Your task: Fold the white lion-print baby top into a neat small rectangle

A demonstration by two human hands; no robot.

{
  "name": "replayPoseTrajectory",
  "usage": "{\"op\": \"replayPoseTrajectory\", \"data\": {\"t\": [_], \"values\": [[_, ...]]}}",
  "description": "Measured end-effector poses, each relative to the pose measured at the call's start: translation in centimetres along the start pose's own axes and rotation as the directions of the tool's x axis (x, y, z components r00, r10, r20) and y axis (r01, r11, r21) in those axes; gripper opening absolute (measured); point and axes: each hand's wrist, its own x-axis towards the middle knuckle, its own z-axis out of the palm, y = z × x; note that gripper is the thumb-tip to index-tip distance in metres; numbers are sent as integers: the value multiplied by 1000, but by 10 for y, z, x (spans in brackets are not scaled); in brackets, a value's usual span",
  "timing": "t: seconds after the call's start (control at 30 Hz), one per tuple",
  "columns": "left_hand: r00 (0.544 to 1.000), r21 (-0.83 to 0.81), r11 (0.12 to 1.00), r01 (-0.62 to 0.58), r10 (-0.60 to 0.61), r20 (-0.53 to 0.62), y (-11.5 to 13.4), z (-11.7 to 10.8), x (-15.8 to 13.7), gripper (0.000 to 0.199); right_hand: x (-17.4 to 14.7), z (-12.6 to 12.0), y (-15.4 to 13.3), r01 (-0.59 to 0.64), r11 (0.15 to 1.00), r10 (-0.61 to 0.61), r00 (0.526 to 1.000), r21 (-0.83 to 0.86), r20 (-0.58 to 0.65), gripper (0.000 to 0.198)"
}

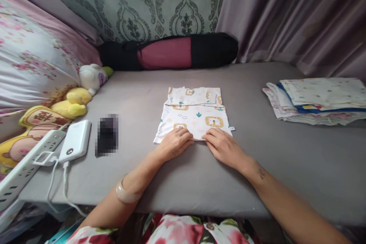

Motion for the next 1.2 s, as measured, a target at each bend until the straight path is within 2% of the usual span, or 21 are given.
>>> {"op": "replayPoseTrajectory", "data": {"t": [0.13, 0.27, 0.4, 0.6, 0.73, 0.8, 0.87, 1.03, 1.2], "values": [[1000, -19, 1000, 15, -15, -5, -7, -5, -4, 24, -5, -6, 15, -50, 999, 51, 998, -12, 31, 23], [995, -25, 994, 104, -104, 12, -21, -14, -13, 22, -10, -16, 34, -152, 988, 152, 988, -3, 36, 27], [978, -68, 976, 208, -209, -11, -38, -23, -26, 22, -14, -28, 49, -244, 965, 244, 970, 92, 15, 29], [908, -246, 885, 396, -417, -41, -47, -47, -32, 27, -17, -43, 63, -336, 873, 371, 928, 354, -33, 25], [835, -382, 805, 454, -534, -132, -49, -57, -35, 28, -18, -47, 69, -357, 779, 446, 893, 515, -55, 25], [795, -456, 759, 465, -584, -161, -51, -59, -38, 28, -20, -49, 70, -362, 723, 485, 873, 588, -58, 26], [779, -520, 723, 454, -605, -162, -52, -60, -41, 29, -21, -52, 69, -347, 669, 514, 855, 657, -71, 29], [769, -600, 686, 411, -615, -175, -52, -67, -45, 29, -25, -61, 65, -356, 583, 536, 844, 731, -16, 37], [786, -606, 677, 417, -604, -133, -47, -75, -47, 28, -29, -69, 66, -395, 578, 533, 845, 714, 36, 40]]}}
